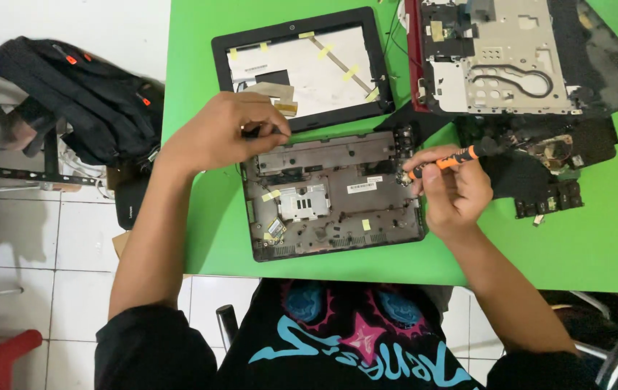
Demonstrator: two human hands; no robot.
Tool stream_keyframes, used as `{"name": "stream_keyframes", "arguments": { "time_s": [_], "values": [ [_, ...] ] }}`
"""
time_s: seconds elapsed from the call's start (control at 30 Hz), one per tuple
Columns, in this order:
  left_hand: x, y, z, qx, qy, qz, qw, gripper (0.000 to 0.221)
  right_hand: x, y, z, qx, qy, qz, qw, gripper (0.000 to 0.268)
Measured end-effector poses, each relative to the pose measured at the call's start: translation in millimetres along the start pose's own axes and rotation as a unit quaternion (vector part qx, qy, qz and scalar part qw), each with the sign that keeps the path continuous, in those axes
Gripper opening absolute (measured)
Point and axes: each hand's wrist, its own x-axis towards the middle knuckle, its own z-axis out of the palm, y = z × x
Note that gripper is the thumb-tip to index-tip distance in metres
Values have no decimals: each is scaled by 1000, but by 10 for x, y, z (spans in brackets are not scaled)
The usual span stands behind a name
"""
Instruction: Disassembling a laptop to access internal components using a screwdriver
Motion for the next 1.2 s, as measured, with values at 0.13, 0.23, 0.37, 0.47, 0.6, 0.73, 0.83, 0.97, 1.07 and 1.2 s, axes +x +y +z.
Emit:
{"name": "stream_keyframes", "arguments": {
  "time_s": [0.13,0.23,0.37,0.47,0.6,0.73,0.83,0.97,1.07,1.2],
  "values": [
    [84,65,227,6,3,73,997,9,44,3,-2,-5,2,2,1000,20],
    [84,-15,415,46,-20,110,993,8,35,26,-21,-5,3,1,1000,20],
    [67,-57,474,86,-40,129,987,8,54,15,-13,-7,3,4,1000,20],
    [44,-91,514,110,-49,113,986,9,25,45,-10,-4,4,4,1000,20],
    [28,-45,529,156,-73,92,981,9,23,26,-8,-10,-1,7,1000,18],
    [5,-89,623,208,-69,91,971,10,40,23,-27,-14,-11,12,1000,20],
    [-1,-60,638,219,-73,90,969,11,28,21,-37,-13,-11,19,1000,18],
    [-19,-79,633,255,-72,92,960,12,41,10,-17,-26,-14,21,999,18],
    [-42,-99,654,270,-71,99,955,11,22,14,-6,-35,-16,20,999,18],
    [-35,-129,670,279,-69,101,952,10,6,36,-2,-28,-20,32,999,19]
  ]
}}
